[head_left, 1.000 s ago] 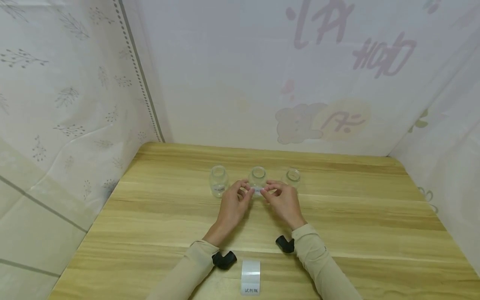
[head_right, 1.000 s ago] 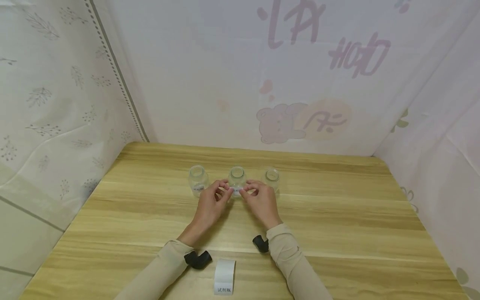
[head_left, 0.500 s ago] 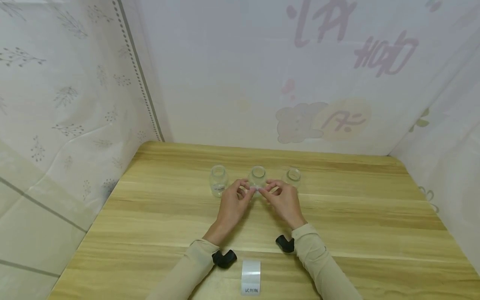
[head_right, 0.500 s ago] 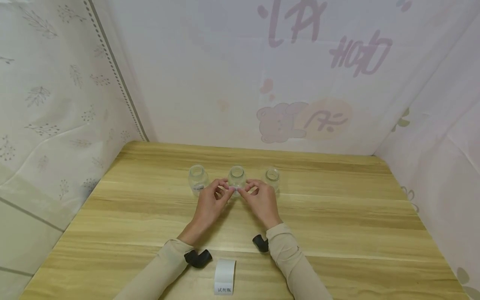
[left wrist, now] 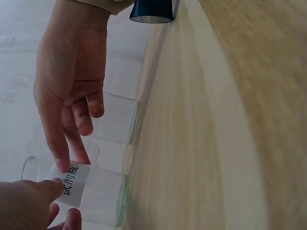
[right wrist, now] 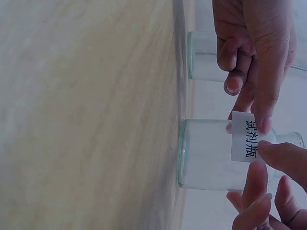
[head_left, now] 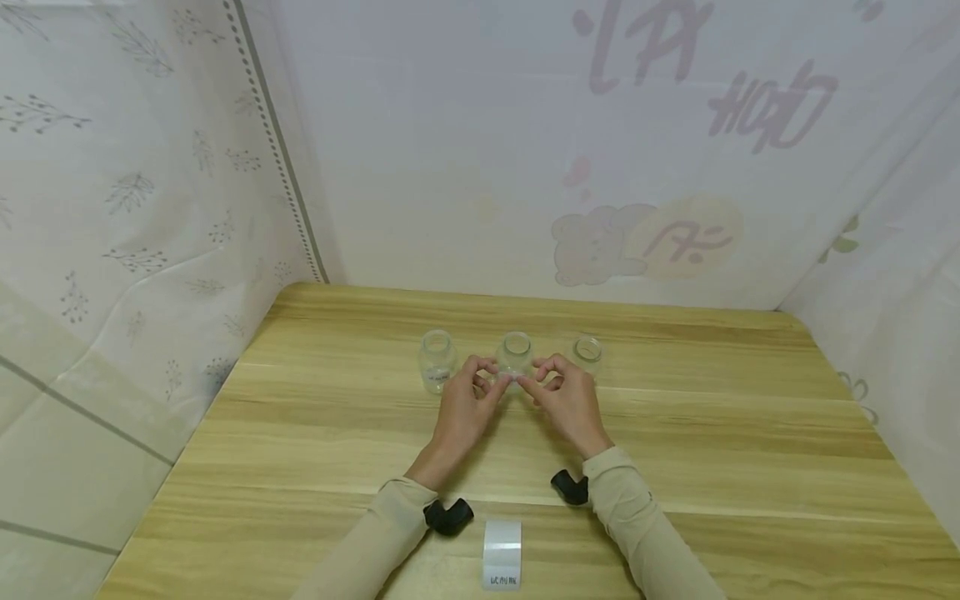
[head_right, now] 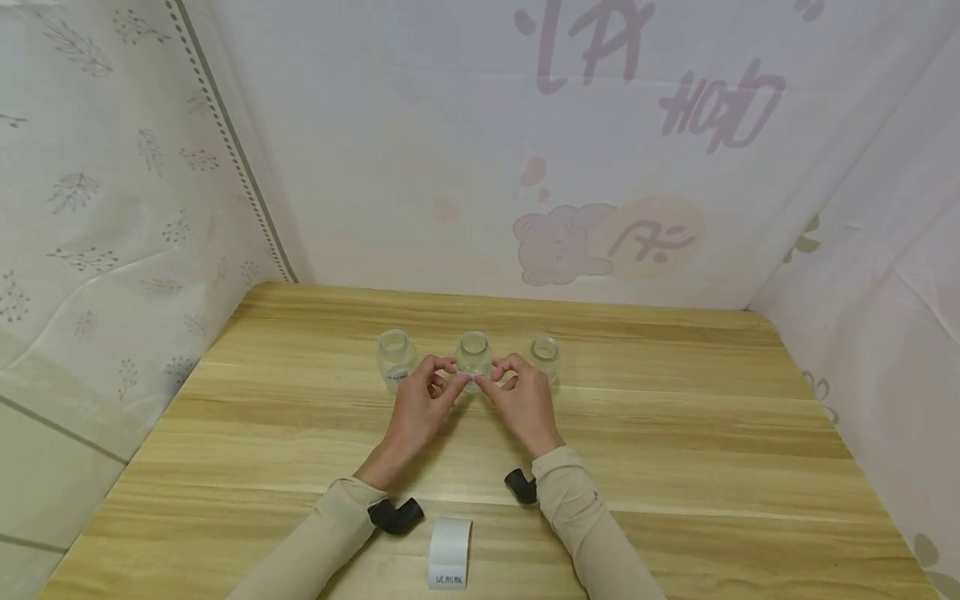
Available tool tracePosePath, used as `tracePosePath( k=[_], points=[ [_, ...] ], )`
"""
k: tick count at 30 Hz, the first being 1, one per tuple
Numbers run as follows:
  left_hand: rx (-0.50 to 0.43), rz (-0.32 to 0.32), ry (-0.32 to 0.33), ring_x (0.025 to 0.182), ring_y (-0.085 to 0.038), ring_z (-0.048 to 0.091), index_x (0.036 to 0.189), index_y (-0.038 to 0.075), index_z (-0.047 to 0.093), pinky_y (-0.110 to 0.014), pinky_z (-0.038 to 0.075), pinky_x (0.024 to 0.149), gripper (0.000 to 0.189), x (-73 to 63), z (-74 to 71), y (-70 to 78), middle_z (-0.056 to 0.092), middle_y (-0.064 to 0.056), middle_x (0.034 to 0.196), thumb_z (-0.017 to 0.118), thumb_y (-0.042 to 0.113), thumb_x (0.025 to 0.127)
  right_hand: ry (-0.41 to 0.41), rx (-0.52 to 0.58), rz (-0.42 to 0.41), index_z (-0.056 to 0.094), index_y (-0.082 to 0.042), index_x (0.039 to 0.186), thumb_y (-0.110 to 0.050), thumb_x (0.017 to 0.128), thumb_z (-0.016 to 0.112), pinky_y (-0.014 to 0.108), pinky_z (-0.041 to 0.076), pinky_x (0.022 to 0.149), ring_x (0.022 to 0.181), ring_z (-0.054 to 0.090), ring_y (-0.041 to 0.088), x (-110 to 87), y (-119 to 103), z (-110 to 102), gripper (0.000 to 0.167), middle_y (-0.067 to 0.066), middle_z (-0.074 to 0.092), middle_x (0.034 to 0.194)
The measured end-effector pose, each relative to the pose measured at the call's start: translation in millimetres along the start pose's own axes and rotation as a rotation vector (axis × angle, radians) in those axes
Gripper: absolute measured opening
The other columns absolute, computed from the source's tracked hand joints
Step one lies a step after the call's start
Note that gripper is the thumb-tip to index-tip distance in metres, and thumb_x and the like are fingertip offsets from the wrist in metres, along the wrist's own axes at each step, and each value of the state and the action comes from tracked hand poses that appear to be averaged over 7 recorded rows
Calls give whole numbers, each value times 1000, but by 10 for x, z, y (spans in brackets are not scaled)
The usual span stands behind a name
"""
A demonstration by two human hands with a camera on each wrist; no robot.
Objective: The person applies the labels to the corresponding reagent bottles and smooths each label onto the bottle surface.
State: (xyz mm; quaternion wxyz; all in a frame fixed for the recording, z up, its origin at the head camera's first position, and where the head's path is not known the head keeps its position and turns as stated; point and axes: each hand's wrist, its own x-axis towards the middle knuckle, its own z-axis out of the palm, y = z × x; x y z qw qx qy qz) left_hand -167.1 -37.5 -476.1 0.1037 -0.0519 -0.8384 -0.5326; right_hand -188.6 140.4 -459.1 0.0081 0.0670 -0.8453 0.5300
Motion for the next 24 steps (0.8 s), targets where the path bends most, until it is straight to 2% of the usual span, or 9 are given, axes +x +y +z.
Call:
tracePosePath(
  k=[8, 17, 24],
  points=[
    [-19, -15, -7, 76, -17, 66, 105, 4, 61, -23, 53, 63, 16, 4, 3, -21, 70, -17, 129, 71, 15, 99, 8, -2, -28, 57, -7, 81, -14, 88, 84, 21, 45, 44, 58, 71, 29, 15, 12, -9, 29, 19, 74, 119],
    [-25, 6, 8, 74, -18, 67, 102, 3, 59, -22, 53, 60, 15, -2, -1, -20, 71, -18, 127, 72, 9, 97, 10, -8, -31, 56, -6, 80, -9, 88, 84, 20, 47, 45, 55, 69, 30, 14, 19, -5, 29, 21, 72, 120],
    [-17, 19, 24, 72, -16, 67, 93, 5, 57, -22, 53, 60, 15, -2, 16, -37, 72, -19, 124, 72, 4, 96, 14, 2, -48, 56, -4, 78, -3, 89, 81, 22, 48, 45, 53, 68, 30, -3, 14, 6, 27, 22, 72, 121]
  ],
)
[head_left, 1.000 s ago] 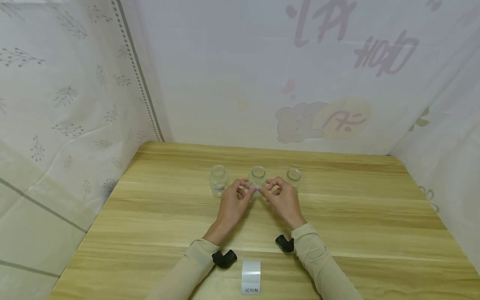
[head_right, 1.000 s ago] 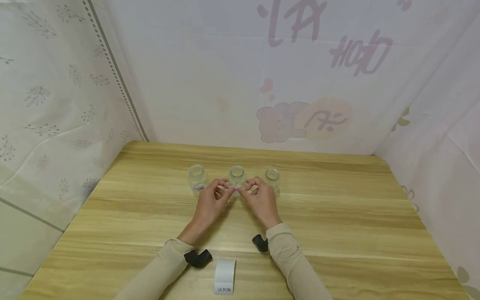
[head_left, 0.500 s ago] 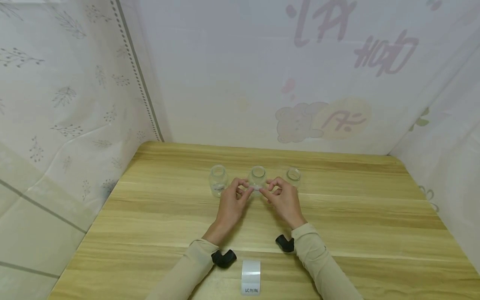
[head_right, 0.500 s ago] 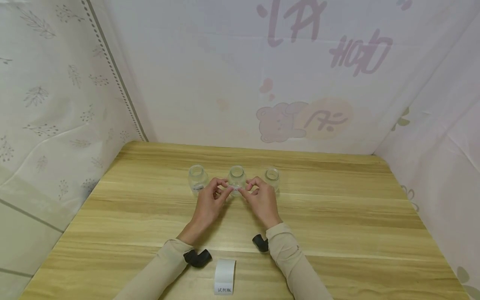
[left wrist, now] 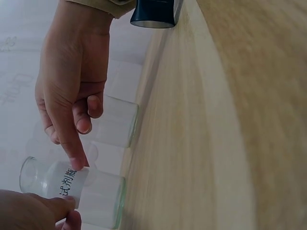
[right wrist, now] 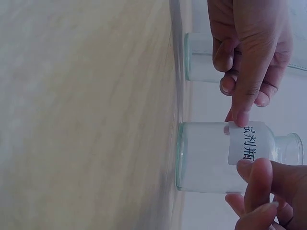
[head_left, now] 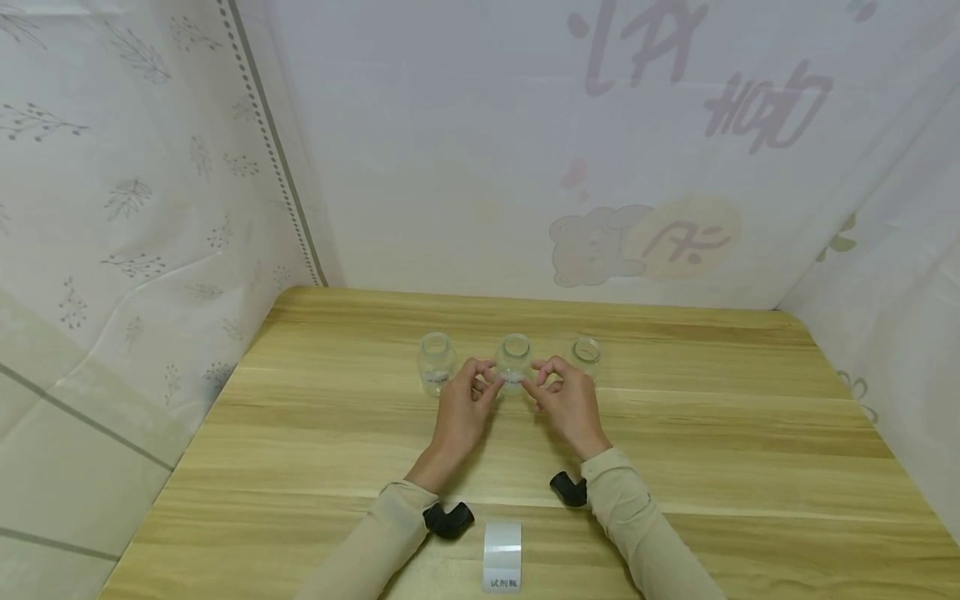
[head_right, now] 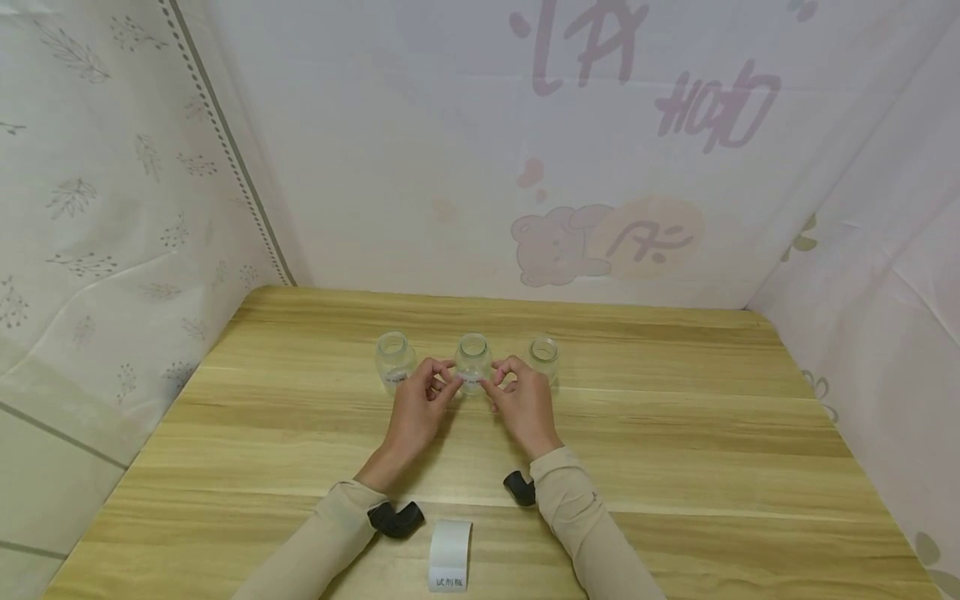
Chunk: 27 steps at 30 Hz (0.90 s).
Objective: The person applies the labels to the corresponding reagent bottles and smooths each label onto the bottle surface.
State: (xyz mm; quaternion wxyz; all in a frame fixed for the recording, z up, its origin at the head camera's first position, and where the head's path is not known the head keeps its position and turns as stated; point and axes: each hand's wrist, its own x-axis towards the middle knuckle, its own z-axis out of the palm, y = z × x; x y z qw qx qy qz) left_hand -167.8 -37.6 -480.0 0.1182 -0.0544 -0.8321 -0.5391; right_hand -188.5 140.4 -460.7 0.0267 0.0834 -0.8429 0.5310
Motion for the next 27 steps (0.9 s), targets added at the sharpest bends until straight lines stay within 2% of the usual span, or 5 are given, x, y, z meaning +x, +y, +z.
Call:
tracePosePath(
  k=[8, 15, 20, 24, 27],
  points=[
    [13, 0, -2, 73, -17, 67, 87, 5, 56, -23, 54, 62, 20, -4, 8, 15, 73, -19, 120, 75, 0, 93, 0, 6, 6, 55, -4, 81, 0, 88, 80, 22, 46, 45, 56, 69, 30, -18, -17, -3, 27, 22, 72, 119],
    [43, 13, -17, 72, -17, 66, 83, 5, 53, -23, 52, 62, 29, -10, 7, 53, 73, -17, 119, 81, 6, 90, -22, -49, -34, 55, -3, 86, -9, 85, 86, 23, 39, 42, 54, 69, 18, -23, -33, -1, 32, 20, 73, 118],
    [47, 33, -8, 71, -16, 65, 78, 7, 51, -21, 51, 60, 32, -6, 9, 59, 74, -18, 117, 80, 9, 92, -18, -68, -67, 55, -2, 86, -7, 85, 86, 22, 40, 41, 53, 69, 17, -27, -26, 4, 31, 21, 74, 116],
    [64, 63, -4, 63, -7, 52, 76, 5, 52, -23, 51, 63, 32, 1, 9, 66, 71, -10, 87, 79, 9, 92, -9, -88, -95, 54, -3, 84, -5, 87, 83, 22, 42, 42, 53, 68, 18, -31, -24, -1, 29, 21, 74, 115],
    [75, 79, -6, 59, -8, 42, 78, 2, 58, -30, 55, 72, 26, 7, 9, 62, 49, -1, 66, 78, 8, 93, 1, -90, -110, 53, -5, 83, -4, 88, 82, 22, 43, 42, 50, 67, 17, -31, -22, -4, 30, 22, 74, 114]
  ],
)
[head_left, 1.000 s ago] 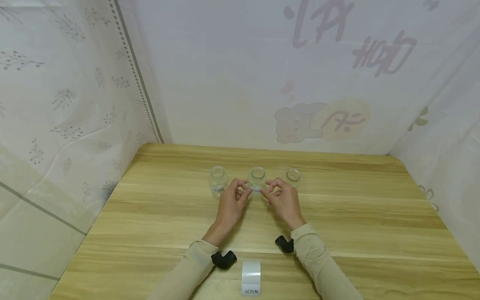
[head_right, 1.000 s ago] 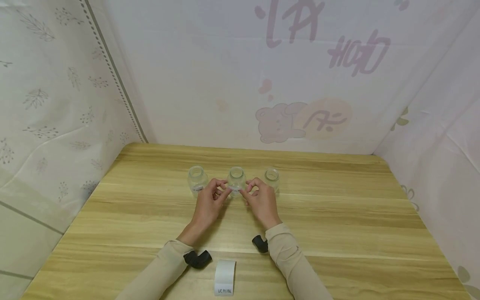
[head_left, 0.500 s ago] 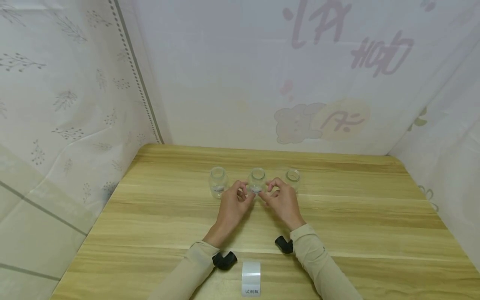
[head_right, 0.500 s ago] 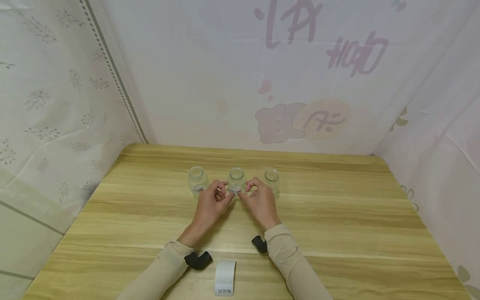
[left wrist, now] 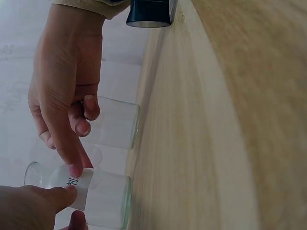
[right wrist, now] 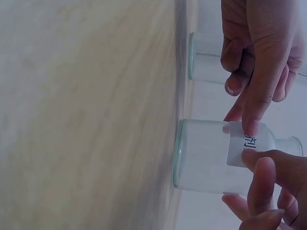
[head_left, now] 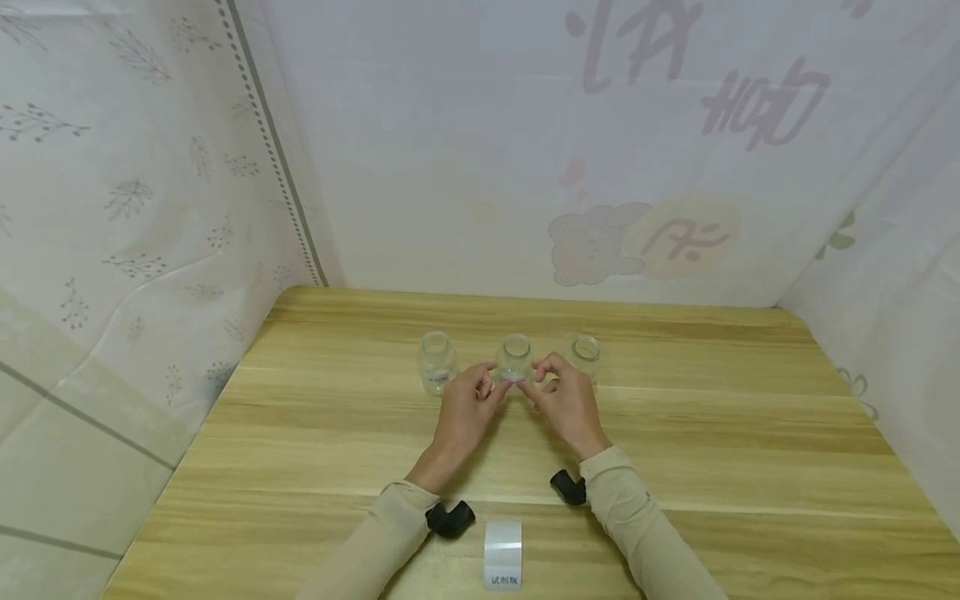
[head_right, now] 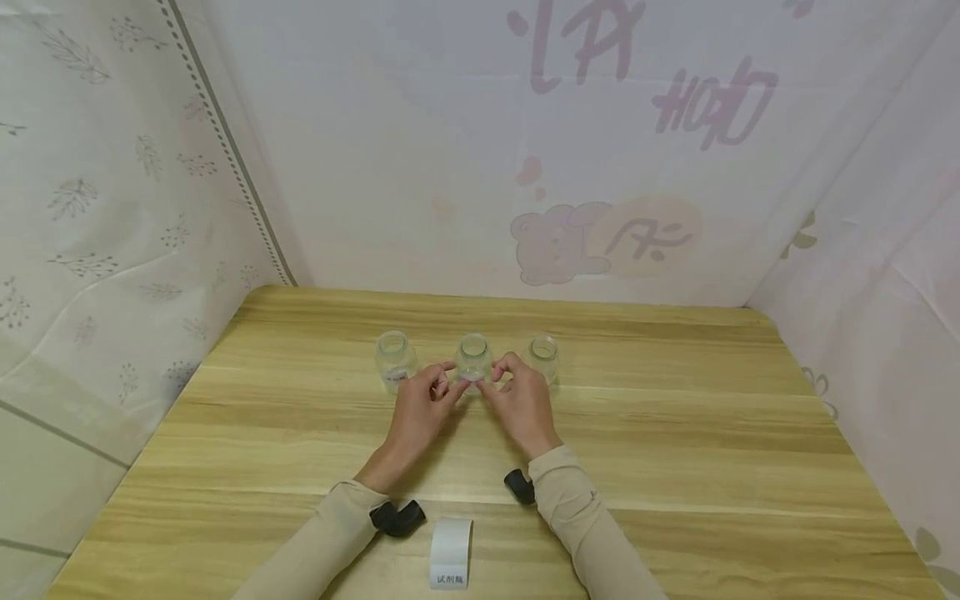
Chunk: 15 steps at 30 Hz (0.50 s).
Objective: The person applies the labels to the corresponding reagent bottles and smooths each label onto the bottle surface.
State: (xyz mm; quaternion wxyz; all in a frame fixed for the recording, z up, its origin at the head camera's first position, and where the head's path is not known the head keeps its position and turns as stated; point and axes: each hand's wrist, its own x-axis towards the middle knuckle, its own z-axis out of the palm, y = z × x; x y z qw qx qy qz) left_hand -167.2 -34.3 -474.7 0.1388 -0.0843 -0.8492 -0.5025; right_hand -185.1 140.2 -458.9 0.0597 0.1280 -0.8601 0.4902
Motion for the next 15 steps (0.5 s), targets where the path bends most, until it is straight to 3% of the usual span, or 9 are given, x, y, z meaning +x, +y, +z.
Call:
tracePosePath(
  k=[2, 4, 7, 9, 12, 15],
  points=[
    [0, 1, -2, 60, -9, 50, 74, 2, 55, -35, 58, 80, 30, 7, -4, -3, 44, 1, 63, 77, 8, 93, 5, 4, -9, 53, -5, 83, -3, 88, 82, 22, 43, 42, 49, 66, 17, 3, -4, -4, 30, 23, 74, 113],
    [-2, 2, -2, 74, -17, 67, 69, 6, 47, -39, 59, 85, 39, 10, -9, -5, 54, -3, 65, 76, 7, 94, 9, 12, -15, 53, -4, 83, -2, 88, 82, 21, 42, 41, 48, 66, 18, 8, -5, -7, 30, 24, 74, 112],
    [-17, -5, -2, 98, -30, 74, 65, 11, 32, -41, 59, 86, 53, 10, -14, -13, 74, -19, 93, 75, 1, 94, 7, 36, 7, 53, -4, 83, 0, 87, 81, 21, 39, 40, 48, 66, 23, 12, 3, -9, 29, 25, 74, 113],
    [-16, -13, -1, 105, -32, 73, 66, 14, 29, -41, 59, 87, 55, 9, -14, -21, 74, -23, 111, 73, -2, 94, 4, 49, 36, 53, -5, 83, 3, 88, 80, 20, 38, 40, 49, 66, 25, 14, 14, -9, 29, 25, 73, 114],
    [0, -25, -5, 88, -21, 72, 65, 14, 30, -37, 59, 85, 54, 8, -16, -24, 73, -23, 115, 73, -5, 93, -3, 69, 80, 53, -5, 84, 7, 89, 77, 20, 37, 40, 50, 67, 27, 12, 16, -17, 27, 25, 73, 114],
    [27, -24, -18, 68, -11, 55, 65, 14, 34, -34, 57, 79, 52, 13, -25, -9, 74, -18, 89, 76, -1, 92, -9, 85, 105, 53, -5, 85, 8, 89, 76, 21, 38, 42, 52, 68, 27, 11, 3, -27, 26, 24, 73, 115]
  ],
)
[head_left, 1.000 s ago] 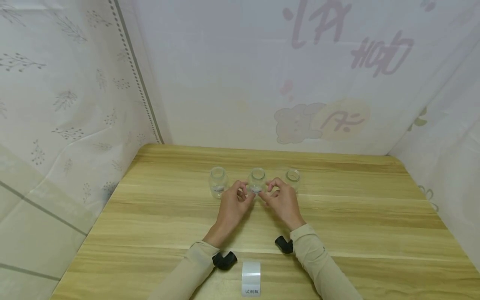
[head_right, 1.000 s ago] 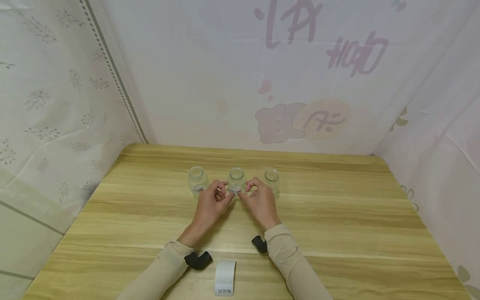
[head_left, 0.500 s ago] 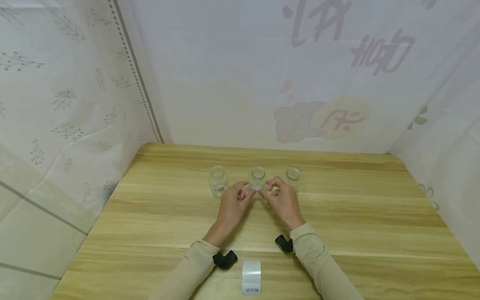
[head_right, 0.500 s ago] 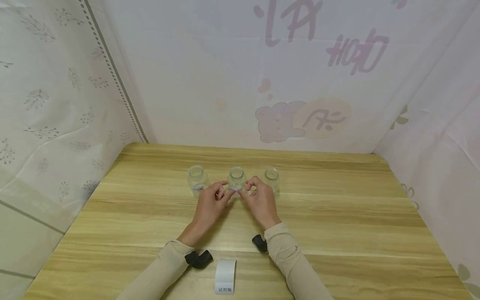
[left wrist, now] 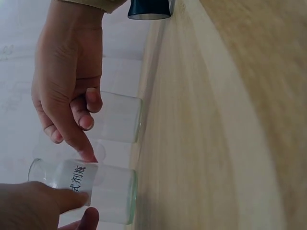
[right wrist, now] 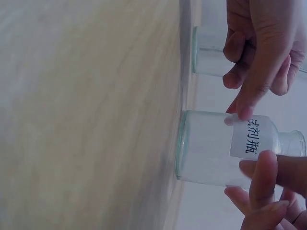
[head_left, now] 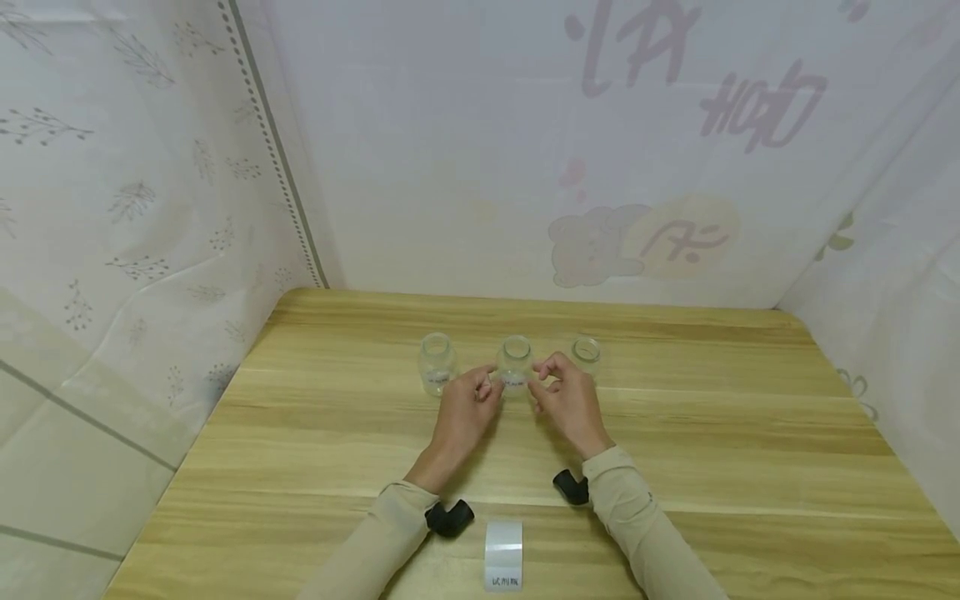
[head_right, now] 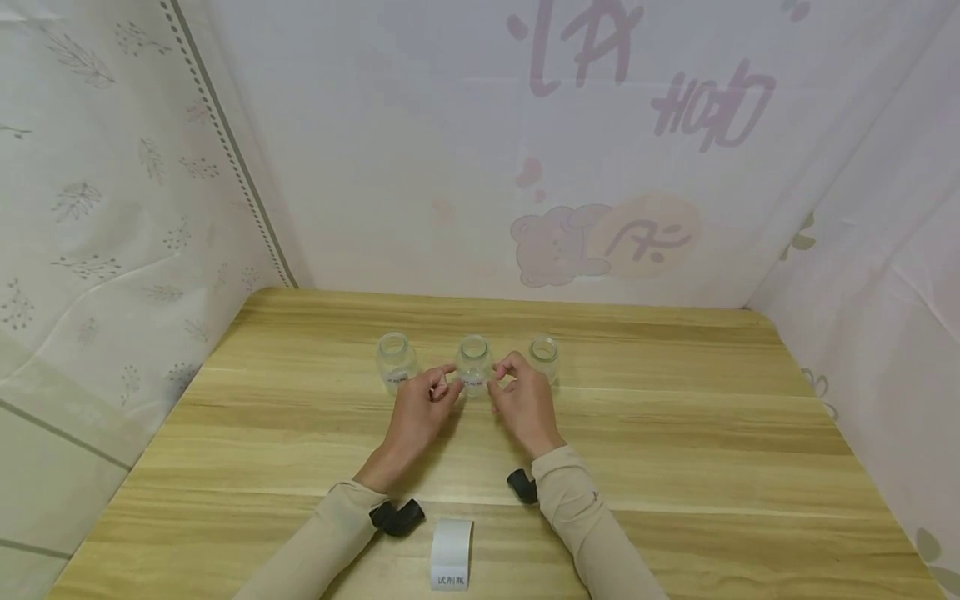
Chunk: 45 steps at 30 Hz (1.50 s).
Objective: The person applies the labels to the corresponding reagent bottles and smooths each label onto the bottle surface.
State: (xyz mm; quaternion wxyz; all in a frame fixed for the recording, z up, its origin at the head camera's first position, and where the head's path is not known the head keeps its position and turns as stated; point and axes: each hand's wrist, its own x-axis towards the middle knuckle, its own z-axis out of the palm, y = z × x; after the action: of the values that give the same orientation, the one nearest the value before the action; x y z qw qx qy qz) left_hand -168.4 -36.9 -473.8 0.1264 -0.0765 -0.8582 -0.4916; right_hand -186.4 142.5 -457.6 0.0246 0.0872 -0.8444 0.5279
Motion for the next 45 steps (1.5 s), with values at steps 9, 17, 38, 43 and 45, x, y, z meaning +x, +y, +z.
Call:
tracePosePath(
  k=[9, 17, 38, 43, 45],
  points=[
    [3, 7, -25, 60, -5, 39, 84, 0, 65, -40, 58, 89, 23, -25, -2, 65, 39, 7, 63, 80, 15, 93, -10, -69, -27, 53, -2, 89, -7, 85, 86, 23, 39, 41, 54, 69, 15, -49, -51, -22, 33, 22, 73, 117],
    [-11, 42, -3, 100, -27, 73, 65, 11, 38, -44, 57, 95, 49, -48, 0, 93, 29, 7, 60, 78, 11, 93, 14, -117, -89, 52, -5, 87, -4, 85, 85, 22, 46, 45, 52, 68, 14, -82, -67, -38, 34, 22, 74, 115],
    [173, -85, -205, 61, -10, 50, 82, 9, 56, -24, 42, 55, 23, -366, -258, 255, 58, 1, 69, 75, 5, 94, -122, -23, 130, 59, -3, 94, -1, 94, 73, 23, 45, 48, 51, 66, 28, -338, -80, -190, 15, 14, 76, 85],
    [172, -210, -517, 53, -9, 47, 97, 5, 60, -26, 38, 50, 30, -657, -536, 461, 59, 6, 62, 73, 31, 98, -245, -6, 127, 60, -2, 103, -9, 100, 68, 20, 36, 42, 49, 64, 28, -570, -121, -267, 11, 12, 75, 79],
    [134, -243, -627, 51, -8, 48, 107, 1, 59, -26, 39, 49, 43, -757, -586, 518, 60, 6, 62, 75, 39, 96, -273, -5, 132, 61, -2, 105, -10, 101, 67, 20, 35, 41, 48, 64, 28, -645, -140, -298, 11, 11, 75, 79]
  ],
)
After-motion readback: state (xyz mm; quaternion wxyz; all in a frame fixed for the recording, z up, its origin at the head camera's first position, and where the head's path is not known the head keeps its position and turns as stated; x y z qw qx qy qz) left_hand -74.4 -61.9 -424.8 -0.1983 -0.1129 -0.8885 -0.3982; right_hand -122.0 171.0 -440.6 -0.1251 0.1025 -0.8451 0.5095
